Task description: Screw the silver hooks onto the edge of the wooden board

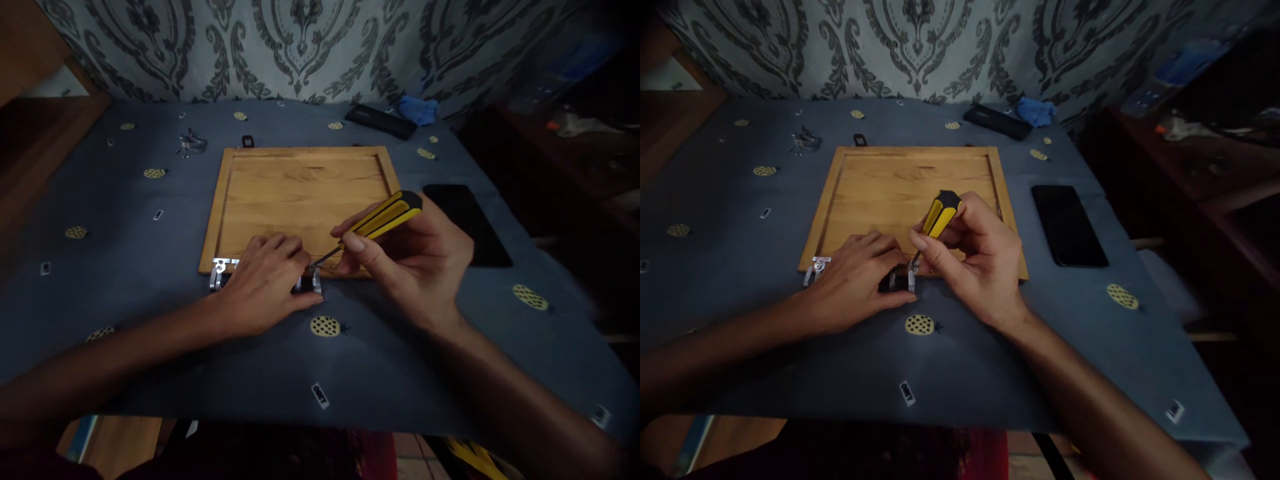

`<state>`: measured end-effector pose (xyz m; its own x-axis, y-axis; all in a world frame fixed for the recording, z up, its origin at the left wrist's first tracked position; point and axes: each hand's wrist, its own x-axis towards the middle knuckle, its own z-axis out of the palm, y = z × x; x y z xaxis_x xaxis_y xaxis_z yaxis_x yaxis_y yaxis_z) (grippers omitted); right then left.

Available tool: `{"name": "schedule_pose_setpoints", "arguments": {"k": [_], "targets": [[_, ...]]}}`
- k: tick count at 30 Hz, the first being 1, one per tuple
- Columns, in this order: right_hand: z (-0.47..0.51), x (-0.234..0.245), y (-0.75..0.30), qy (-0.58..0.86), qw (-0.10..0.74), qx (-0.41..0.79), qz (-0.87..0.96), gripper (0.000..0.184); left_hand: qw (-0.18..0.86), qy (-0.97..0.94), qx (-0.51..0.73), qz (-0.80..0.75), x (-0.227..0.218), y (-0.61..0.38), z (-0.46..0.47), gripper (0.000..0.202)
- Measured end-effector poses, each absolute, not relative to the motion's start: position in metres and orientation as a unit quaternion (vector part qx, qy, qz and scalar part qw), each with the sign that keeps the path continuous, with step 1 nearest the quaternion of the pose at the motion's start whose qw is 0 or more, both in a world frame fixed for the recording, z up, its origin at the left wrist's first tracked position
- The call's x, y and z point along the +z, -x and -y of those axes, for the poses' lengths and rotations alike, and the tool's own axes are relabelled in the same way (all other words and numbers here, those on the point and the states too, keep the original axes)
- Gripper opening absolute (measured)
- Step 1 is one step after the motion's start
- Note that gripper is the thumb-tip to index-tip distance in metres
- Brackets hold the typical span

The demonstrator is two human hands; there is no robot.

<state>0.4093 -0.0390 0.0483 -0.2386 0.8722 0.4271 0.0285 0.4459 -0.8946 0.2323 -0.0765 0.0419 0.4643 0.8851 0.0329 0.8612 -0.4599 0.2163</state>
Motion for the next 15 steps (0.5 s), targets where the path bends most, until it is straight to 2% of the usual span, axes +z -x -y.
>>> {"name": "schedule_pose_setpoints", "arguments": {"k": [6, 11, 15], "targets": [[0.0376, 0.0486, -0.4117, 0.319, 0.505, 0.427, 0.679, 0.018, 0.089, -0.847, 0.068, -0.519, 0.0434, -0.2333, 0.0769, 0.038], [0.0383, 0.0513, -0.4161, 0.314, 0.466, 0.441, 0.700, 0.027, 0.088, -0.848, 0.068, -0.518, 0.0439, -0.2333, 0.0764, 0.035], [0.0386, 0.0527, -0.4169, 0.331, 0.477, 0.396, 0.711, 0.015, 0.092, -0.848, 0.066, -0.517, 0.0440, -0.2336, 0.0762, 0.038]]}}
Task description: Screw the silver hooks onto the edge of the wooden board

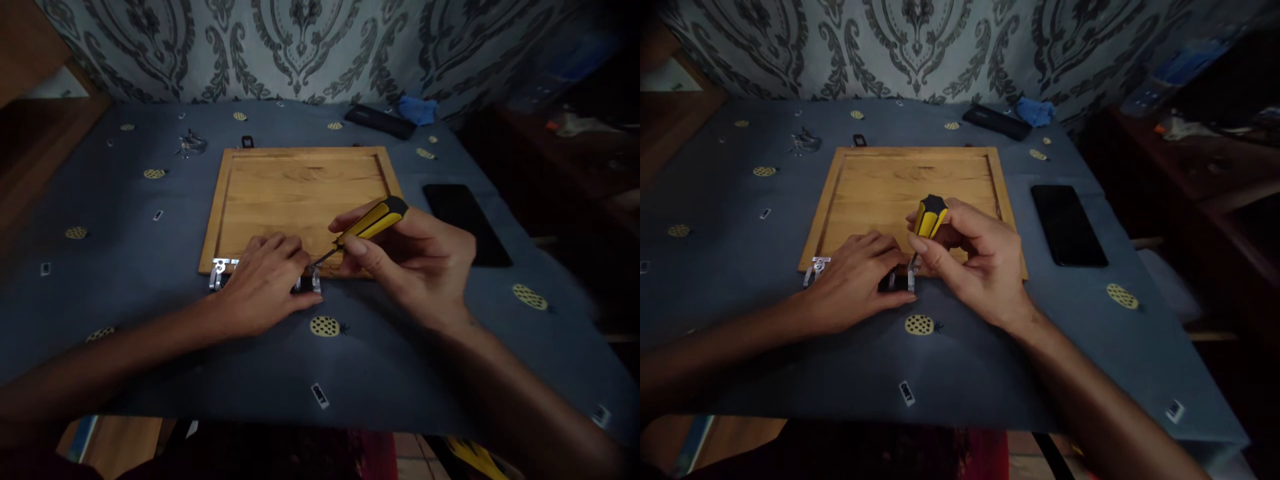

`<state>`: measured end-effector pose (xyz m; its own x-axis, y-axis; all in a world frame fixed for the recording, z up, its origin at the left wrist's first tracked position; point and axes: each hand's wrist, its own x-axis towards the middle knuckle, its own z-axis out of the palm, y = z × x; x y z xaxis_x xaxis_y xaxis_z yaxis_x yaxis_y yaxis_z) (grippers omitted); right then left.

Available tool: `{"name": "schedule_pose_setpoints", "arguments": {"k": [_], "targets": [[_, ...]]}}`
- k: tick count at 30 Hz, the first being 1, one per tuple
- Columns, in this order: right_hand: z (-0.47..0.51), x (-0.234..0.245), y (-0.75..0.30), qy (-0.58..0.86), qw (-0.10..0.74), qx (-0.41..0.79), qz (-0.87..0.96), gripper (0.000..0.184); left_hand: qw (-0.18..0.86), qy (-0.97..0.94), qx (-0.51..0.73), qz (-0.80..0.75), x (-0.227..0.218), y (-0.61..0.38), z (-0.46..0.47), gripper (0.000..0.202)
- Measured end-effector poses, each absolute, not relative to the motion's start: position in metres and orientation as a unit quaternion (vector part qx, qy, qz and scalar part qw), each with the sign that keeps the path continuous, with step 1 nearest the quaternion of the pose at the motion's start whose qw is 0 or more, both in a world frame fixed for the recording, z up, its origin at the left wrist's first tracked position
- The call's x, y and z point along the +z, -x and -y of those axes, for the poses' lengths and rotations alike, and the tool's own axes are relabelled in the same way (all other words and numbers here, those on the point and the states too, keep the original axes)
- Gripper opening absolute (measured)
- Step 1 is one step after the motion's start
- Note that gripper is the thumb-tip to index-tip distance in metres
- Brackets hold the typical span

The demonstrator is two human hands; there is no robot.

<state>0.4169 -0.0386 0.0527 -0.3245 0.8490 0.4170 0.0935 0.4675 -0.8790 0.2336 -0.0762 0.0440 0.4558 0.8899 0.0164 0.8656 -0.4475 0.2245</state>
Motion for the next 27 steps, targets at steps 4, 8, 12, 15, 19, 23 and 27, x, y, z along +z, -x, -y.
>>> {"name": "schedule_pose_setpoints", "arguments": {"k": [4, 8, 12, 15, 19, 23, 27], "targets": [[0.0375, 0.0539, -0.4157, 0.323, 0.486, 0.393, 0.711, 0.014, 0.107, -0.846, 0.057, -0.519, 0.0450, -0.2338, 0.0759, 0.041], [0.0359, 0.0548, -0.4160, 0.308, 0.489, 0.423, 0.697, 0.016, 0.101, -0.848, 0.060, -0.517, 0.0445, -0.2330, 0.0755, 0.041], [0.0360, 0.0560, -0.4172, 0.316, 0.467, 0.444, 0.696, 0.019, 0.099, -0.850, 0.070, -0.512, 0.0436, -0.2326, 0.0756, 0.040], [0.0366, 0.0550, -0.4173, 0.312, 0.469, 0.444, 0.697, 0.016, 0.098, -0.849, 0.063, -0.515, 0.0441, -0.2330, 0.0758, 0.040], [0.0371, 0.0512, -0.4157, 0.287, 0.494, 0.424, 0.703, 0.013, 0.104, -0.847, 0.053, -0.519, 0.0452, -0.2336, 0.0758, 0.043], [0.0390, 0.0514, -0.4128, 0.295, 0.519, 0.399, 0.696, 0.017, 0.105, -0.845, 0.055, -0.522, 0.0455, -0.2334, 0.0757, 0.043], [0.0378, 0.0561, -0.4114, 0.288, 0.578, 0.379, 0.663, 0.014, 0.102, -0.846, 0.051, -0.521, 0.0455, -0.2334, 0.0755, 0.039]]}}
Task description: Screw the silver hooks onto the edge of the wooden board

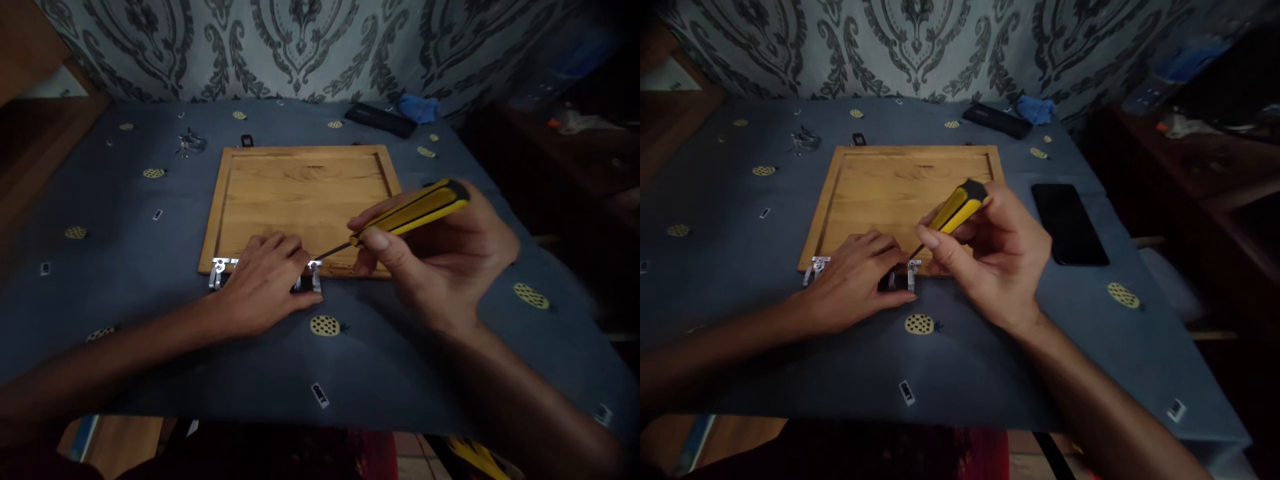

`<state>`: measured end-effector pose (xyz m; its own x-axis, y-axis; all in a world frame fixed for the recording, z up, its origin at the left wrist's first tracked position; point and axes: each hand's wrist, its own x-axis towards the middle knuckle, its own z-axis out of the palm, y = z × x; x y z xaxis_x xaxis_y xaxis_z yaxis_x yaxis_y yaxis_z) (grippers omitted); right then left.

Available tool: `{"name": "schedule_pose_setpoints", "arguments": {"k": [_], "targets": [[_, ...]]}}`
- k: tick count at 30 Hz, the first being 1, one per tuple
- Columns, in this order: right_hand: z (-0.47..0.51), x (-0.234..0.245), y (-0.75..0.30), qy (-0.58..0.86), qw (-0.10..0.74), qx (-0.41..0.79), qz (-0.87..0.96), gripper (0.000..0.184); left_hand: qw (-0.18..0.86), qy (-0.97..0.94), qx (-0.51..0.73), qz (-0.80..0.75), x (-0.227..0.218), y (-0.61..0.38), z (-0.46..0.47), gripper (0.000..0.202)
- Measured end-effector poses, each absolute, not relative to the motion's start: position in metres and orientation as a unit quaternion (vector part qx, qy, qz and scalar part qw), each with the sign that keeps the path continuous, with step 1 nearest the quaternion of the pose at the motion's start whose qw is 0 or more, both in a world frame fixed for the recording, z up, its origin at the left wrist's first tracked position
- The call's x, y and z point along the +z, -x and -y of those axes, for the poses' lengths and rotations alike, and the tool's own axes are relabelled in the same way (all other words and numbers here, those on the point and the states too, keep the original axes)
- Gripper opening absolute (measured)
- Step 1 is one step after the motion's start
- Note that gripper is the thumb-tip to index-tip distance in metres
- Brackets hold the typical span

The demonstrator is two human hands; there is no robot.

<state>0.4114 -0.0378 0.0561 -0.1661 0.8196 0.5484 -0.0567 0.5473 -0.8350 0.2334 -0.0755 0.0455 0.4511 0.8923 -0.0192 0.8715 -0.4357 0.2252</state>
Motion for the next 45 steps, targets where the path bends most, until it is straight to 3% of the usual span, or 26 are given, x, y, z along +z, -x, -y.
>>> {"name": "schedule_pose_setpoints", "arguments": {"k": [20, 28, 34, 45], "targets": [[0.037, 0.048, -0.412, 0.325, 0.523, 0.402, 0.678, 0.020, 0.097, -0.847, 0.054, -0.521, 0.044, -0.234, 0.075, 0.043], [0.038, 0.058, -0.419, 0.324, 0.465, 0.423, 0.707, 0.013, 0.094, -0.846, 0.057, -0.522, 0.045, -0.234, 0.076, 0.040], [0.036, 0.057, -0.420, 0.328, 0.481, 0.339, 0.739, 0.009, 0.088, -0.847, 0.066, -0.520, 0.043, -0.233, 0.076, 0.041], [0.035, 0.061, -0.420, 0.322, 0.478, 0.409, 0.707, 0.013, 0.091, -0.846, 0.066, -0.521, 0.044, -0.233, 0.076, 0.039]]}}
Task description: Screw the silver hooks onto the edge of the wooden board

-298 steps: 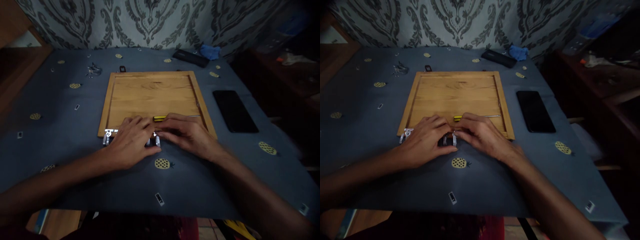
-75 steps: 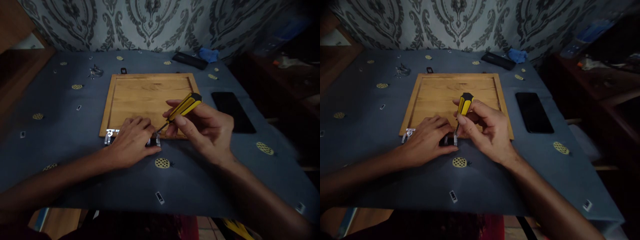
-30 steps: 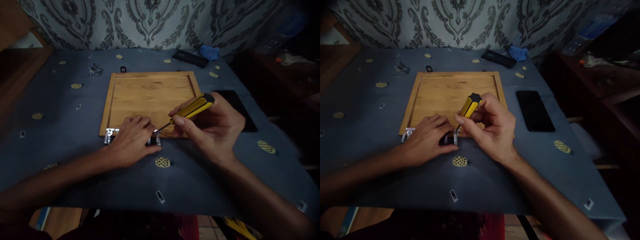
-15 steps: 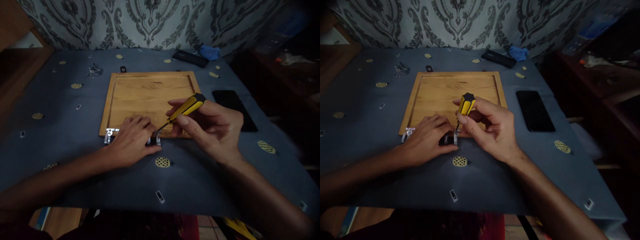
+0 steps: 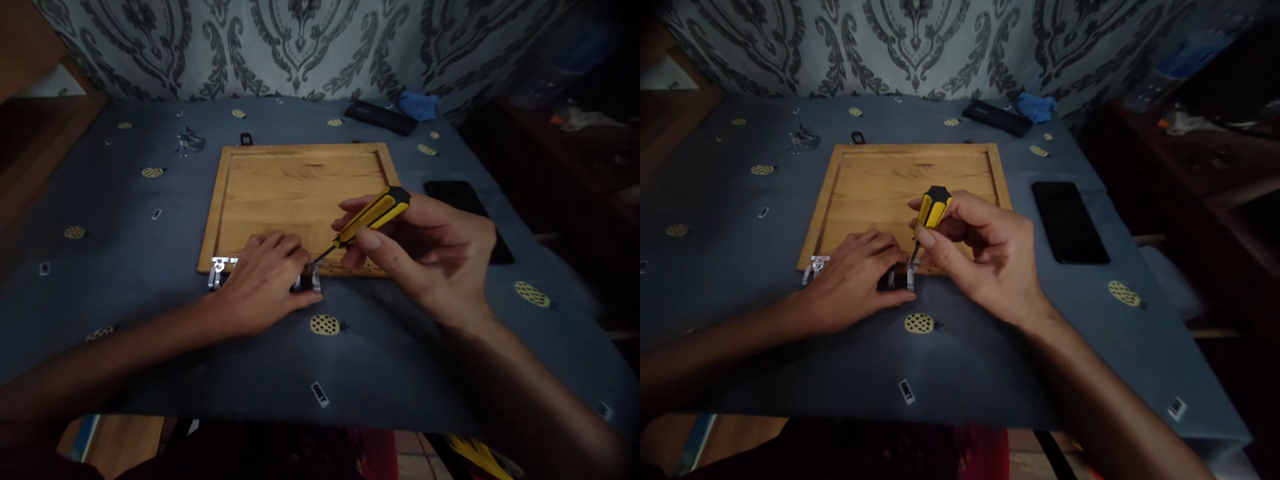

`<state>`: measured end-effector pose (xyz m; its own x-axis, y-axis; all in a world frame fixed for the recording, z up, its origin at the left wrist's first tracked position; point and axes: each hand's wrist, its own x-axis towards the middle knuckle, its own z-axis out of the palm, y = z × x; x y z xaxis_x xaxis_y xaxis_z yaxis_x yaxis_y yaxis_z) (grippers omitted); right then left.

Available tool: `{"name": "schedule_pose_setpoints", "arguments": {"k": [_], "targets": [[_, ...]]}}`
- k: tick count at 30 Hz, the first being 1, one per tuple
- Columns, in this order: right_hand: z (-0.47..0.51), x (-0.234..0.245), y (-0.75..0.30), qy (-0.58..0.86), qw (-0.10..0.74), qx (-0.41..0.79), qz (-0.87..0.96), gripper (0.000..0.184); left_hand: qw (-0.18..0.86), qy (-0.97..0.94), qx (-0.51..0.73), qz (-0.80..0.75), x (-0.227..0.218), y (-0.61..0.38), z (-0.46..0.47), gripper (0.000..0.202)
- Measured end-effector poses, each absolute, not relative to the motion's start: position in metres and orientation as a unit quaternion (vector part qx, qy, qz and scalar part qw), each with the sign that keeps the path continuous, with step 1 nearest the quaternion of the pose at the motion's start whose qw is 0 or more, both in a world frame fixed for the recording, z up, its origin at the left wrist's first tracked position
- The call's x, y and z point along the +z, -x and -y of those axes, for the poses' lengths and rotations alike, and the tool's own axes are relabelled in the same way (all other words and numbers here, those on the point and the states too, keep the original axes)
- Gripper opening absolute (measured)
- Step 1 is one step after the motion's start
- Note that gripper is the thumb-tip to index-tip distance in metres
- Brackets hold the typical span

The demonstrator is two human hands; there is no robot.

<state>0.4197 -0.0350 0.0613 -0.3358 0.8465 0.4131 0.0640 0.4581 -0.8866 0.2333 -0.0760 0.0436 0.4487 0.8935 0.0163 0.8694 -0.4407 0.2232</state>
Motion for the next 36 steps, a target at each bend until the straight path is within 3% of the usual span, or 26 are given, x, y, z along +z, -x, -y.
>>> {"name": "schedule_pose_setpoints", "arguments": {"k": [14, 31, 36], "targets": [[0.038, 0.053, -0.414, 0.333, 0.573, 0.303, 0.684, 0.020, 0.093, -0.847, 0.062, -0.520, 0.045, -0.234, 0.076, 0.039], [0.036, 0.048, -0.417, 0.338, 0.527, 0.306, 0.717, 0.020, 0.082, -0.850, 0.068, -0.517, 0.043, -0.233, 0.076, 0.040], [0.033, 0.058, -0.421, 0.320, 0.476, 0.385, 0.723, 0.021, 0.088, -0.850, 0.071, -0.515, 0.043, -0.233, 0.076, 0.038]]}}
